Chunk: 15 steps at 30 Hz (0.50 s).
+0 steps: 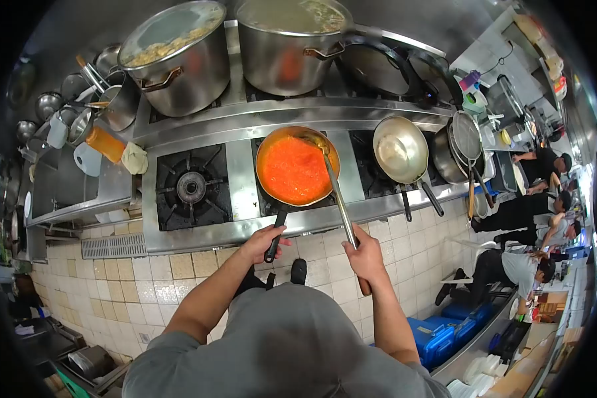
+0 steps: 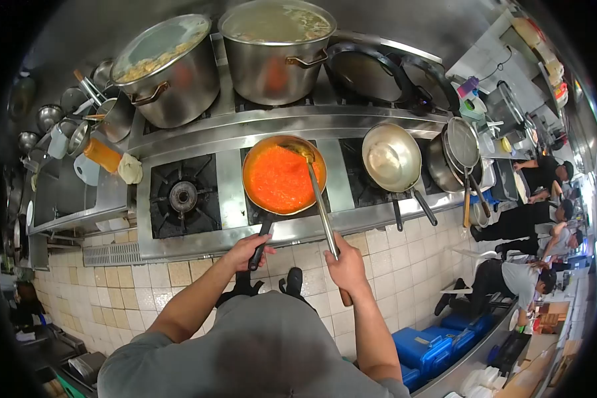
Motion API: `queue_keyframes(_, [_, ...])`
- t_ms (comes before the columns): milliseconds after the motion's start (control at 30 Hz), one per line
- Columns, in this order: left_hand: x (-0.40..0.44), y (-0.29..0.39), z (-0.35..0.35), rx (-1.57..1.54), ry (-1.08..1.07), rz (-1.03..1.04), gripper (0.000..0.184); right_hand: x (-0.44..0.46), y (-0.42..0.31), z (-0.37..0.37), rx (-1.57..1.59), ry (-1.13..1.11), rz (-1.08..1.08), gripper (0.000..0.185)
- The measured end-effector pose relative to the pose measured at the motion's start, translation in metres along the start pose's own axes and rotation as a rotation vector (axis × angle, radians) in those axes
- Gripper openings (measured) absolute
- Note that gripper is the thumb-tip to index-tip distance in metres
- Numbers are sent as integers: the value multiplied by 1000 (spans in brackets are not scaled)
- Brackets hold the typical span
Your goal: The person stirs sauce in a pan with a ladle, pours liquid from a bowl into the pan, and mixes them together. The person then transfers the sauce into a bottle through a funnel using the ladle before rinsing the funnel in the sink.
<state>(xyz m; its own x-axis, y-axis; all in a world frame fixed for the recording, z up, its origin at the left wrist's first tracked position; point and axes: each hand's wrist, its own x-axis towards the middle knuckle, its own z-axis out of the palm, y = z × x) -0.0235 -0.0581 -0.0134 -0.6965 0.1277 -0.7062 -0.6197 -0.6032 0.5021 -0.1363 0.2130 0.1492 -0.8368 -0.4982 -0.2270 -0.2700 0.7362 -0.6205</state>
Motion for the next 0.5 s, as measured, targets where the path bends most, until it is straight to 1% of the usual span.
queue_keyframes(33, [0,3,0,12,-3,2,37,7,5,7,6,11,1,54])
queue_keyframes(100, [1,4,4,80,-18,-11,41,32,39,37,32,81,-54,54])
queue_keyframes(133, [6,0,1,65,-18,-13,42,43,58,58,0,215,-257,44])
queue_keyframes(167, [8,-3,0,74,-16,-16,42,49,65,70,8,221,-253,44])
queue_keyframes(233, [9,-5,-1,58,-18,19,40,57,66,88,827,-312,129,37])
queue_keyframes(267, [7,-4,-2,69,-15,18,40,52,58,95,1032,-341,231,26])
queue_keyframes(300, [6,-4,-1,60,1,15,40,43,48,94,1043,-330,229,26])
queue_keyframes(367, [10,-5,0,55,46,22,43,24,37,82,1770,-573,543,21])
queue_keyframes(400, [14,-6,0,73,56,29,47,14,45,87,1774,-589,548,23])
queue_keyframes(433, [13,-8,1,46,51,39,43,3,55,90,1789,-568,545,24])
queue_keyframes(467, [9,-3,6,131,79,61,41,-10,48,78,1752,-558,496,25])
queue_keyframes(500, [13,-5,6,67,38,62,40,-23,37,62,1713,-531,455,26])
